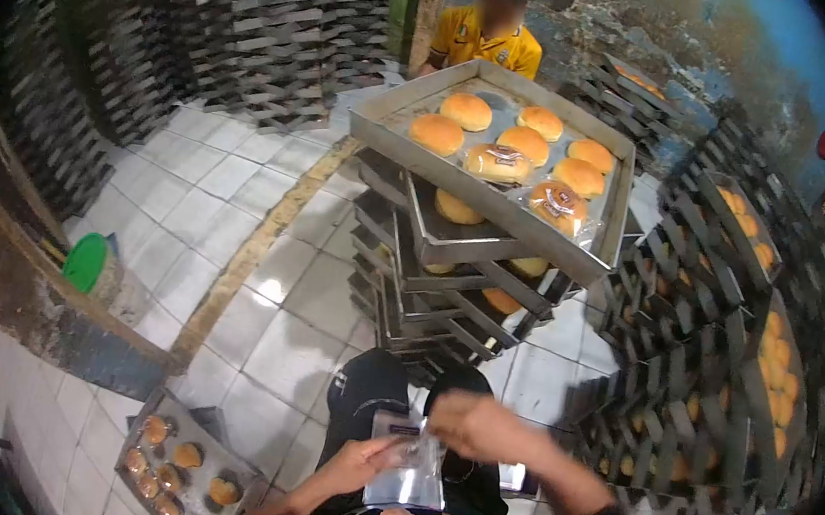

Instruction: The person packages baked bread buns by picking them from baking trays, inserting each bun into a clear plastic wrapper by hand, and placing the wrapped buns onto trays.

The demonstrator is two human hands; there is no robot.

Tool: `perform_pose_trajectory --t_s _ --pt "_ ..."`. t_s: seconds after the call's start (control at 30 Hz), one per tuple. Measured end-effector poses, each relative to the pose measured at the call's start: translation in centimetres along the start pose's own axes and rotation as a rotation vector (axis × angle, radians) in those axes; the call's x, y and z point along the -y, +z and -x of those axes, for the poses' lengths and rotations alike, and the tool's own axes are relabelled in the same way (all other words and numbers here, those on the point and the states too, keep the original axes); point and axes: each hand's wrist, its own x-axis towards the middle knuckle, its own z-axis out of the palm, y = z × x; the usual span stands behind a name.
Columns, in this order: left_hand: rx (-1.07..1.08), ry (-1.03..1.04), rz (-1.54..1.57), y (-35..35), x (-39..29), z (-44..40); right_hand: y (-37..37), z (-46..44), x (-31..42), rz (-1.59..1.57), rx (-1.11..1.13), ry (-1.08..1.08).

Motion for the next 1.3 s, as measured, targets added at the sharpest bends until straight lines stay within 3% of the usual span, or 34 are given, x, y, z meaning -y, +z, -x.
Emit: perform_pose_trajectory --t_s 0.03,0.07,0.1,0.17,0.2,0.27,0.33,0.43,0.47,0.57,0.63,0.67,0.7,0.77,0.8,0.9,0.93,0.97,1.03,1.07,1.1,1.17,1.23,1.3 --pt "0.208 0.073 0.364 -0.9 3.2 -1.3 -6.1 -3.0 1.6 -0.003 -0.193 -0.08" --pt "0.127 0.074 0.432 -1.3 3.4 -2.2 -11.9 -6.2 1.7 0.167 -0.309 -0.187" --pt "0.041 0.077 0.499 -1.9 3.1 -2.9 -16.1 -9.4 -0.2 0.084 -0.439 -0.235" --pt "-0.158 0.089 0.533 -3.0 2.4 -4.4 -22.6 -16.1 -1.3 -0.004 -0.566 0.114" --pt "-0.258 0.1 0.555 -3.4 2.2 -5.3 -24.9 -20.3 -6.8 0.072 -0.554 0.098" --pt "-0.232 0.195 0.722 -3.1 2.6 -6.5 -27.7 -25.9 -12.6 0.322 -0.407 0.404" --pt "-0.185 0.153 0.678 -2.9 5.2 -6.9 -27.3 -28.8 -15.2 0.499 -0.188 0.513" --pt "-0.252 0.189 0.555 -3.1 5.3 -6.2 -25.2 -29.8 -16.1 0.247 -0.349 0.693" --pt "-0.248 0.203 0.623 -3.1 5.4 -6.2 -25.5 -29.8 -18.1 0.422 -0.349 0.506" --pt "-0.282 0.167 0.749 -3.6 5.6 -6.7 -24.9 -28.3 -12.0 -0.046 -0.293 0.258" --pt "-0.358 0.146 0.797 -4.2 4.2 -7.1 -24.0 -27.4 -8.8 -0.154 -0.267 0.463" --pt "-0.337 0.24 0.858 -4.7 4.9 -8.0 -24.8 -26.6 -8.2 -0.233 -0.272 0.397" --pt "-0.419 0.185 0.92 -5.3 3.4 -7.8 -24.8 -25.6 -7.4 -0.316 -0.269 0.327" --pt "-0.56 0.165 1.066 -7.3 1.6 -8.6 -23.1 -23.2 -4.9 -0.436 -0.656 0.181" --pt "-0.489 0.218 1.124 -8.6 -0.1 -8.2 -21.3 -21.5 -3.1 -0.49 -0.828 0.087" --pt "-0.615 0.216 1.229 -11.4 1.6 -11.5 -12.7 -15.3 3.9 -0.716 -0.714 0.166" --pt "-0.575 0.249 1.189 -11.8 4.1 -14.1 -8.0 -13.3 4.2 -0.313 -0.674 0.169" --pt "-0.564 0.232 1.148 -11.5 3.1 -14.3 -3.0 -11.5 4.8 -0.429 -0.614 0.163" --pt "-0.574 0.149 1.067 -9.7 -2.5 -12.1 3.3 -9.0 3.3 -0.083 -0.619 -0.174" --pt "-0.55 0.193 1.083 -8.2 -4.5 -11.1 5.0 -8.2 0.7 0.031 -0.677 -0.176" --pt "-0.459 0.219 1.137 -7.2 -5.1 -11.3 5.3 -7.5 -0.2 0.143 -0.733 -0.171" --pt "-0.419 0.141 1.089 -5.4 -6.6 -10.4 5.3 -6.3 -0.1 0.075 -0.93 -0.046" --pt "-0.301 0.096 1.109 -4.0 -7.1 -9.3 3.7 -6.1 0.9 0.186 -0.885 -0.118" --pt "-0.369 0.092 1.08 -2.7 -7.8 -7.7 4.4 -6.6 1.5 0.118 -0.843 0.028"
